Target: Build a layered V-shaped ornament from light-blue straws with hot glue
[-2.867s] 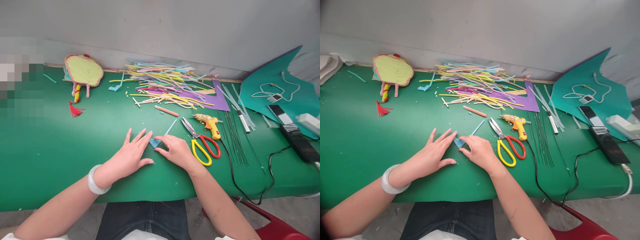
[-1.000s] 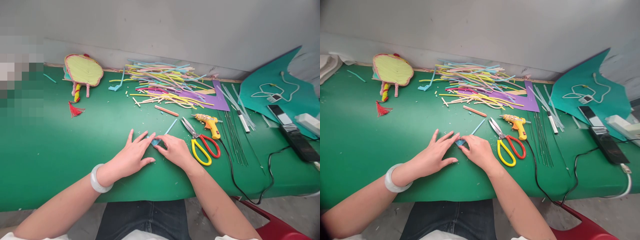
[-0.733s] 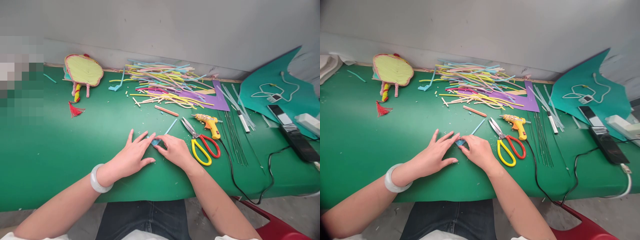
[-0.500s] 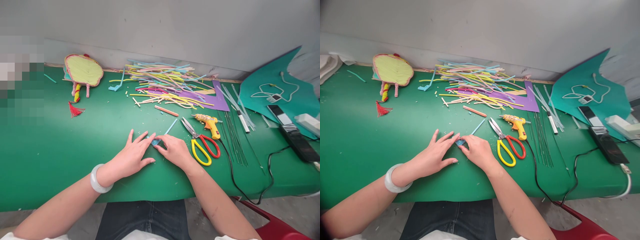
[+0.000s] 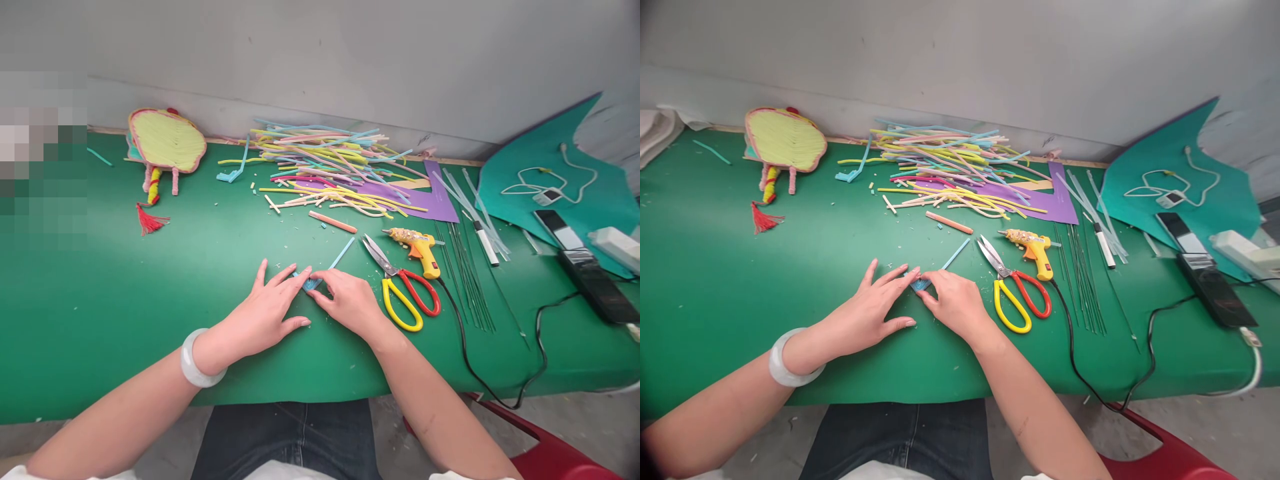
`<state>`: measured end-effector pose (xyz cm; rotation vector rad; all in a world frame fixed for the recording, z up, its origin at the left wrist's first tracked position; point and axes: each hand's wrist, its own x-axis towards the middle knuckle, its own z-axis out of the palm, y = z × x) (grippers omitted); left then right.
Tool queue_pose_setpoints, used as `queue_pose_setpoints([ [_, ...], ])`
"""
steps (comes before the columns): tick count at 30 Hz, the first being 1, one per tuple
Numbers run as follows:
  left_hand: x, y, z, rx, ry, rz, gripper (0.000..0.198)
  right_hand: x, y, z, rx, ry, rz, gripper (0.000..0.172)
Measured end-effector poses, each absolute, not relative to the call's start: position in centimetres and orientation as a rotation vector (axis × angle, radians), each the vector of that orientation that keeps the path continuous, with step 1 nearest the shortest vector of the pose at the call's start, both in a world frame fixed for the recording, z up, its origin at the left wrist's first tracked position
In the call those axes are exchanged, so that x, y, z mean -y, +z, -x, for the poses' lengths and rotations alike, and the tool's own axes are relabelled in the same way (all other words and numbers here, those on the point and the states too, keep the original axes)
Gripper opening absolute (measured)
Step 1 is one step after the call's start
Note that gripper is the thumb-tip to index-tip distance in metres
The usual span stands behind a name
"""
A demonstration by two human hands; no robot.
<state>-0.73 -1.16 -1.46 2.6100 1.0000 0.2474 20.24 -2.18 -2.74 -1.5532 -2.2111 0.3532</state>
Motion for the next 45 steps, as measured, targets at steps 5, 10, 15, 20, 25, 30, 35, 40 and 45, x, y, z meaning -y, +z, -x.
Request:
queue_pose_setpoints([
  [5,1.1,-1.5,0.8,-0.995,0.237,-2.609,0.082,2.2,-2.8,-20.3,2.212,0.357,1.553,0.023],
  [10,1.1,-1.6,0.8,-1.005,0.218,-2.614,0.082,2.2,-2.8,-20.4,2.213,0.358,1.532,0.024],
  [15,1.0,-1.5,0.9,-1.006,0.220,-2.607,0.079,2.3,-2.6,-20.5,2.224,0.359,1.522,0.026],
  [20,1.0,-1.6,0.9,-0.993,0.234,-2.616,0.079,2.3,-2.3,-20.7,2.245,0.383,1.513,0.033],
  [25,0.7,-1.6,1.2,-1.039,0.274,-2.672,0.077,2.2,-1.9,-21.5,2.198,0.356,1.521,0.032],
  [30,0.8,-1.6,1.7,-1.080,0.212,-2.785,0.081,2.2,-1.8,-22.1,2.146,0.300,1.522,0.027],
  [35,1.5,-1.6,1.8,-0.964,0.126,-2.841,0.085,2.5,-1.8,-21.9,2.197,0.324,1.481,0.036],
  [40,1.6,-1.8,1.8,-0.951,0.121,-2.852,0.086,2.6,-1.8,-22.0,2.235,0.315,1.475,0.044],
  [45,1.5,-1.9,1.8,-0.953,0.099,-2.847,0.085,2.6,-1.9,-22.1,2.214,0.309,1.476,0.045],
])
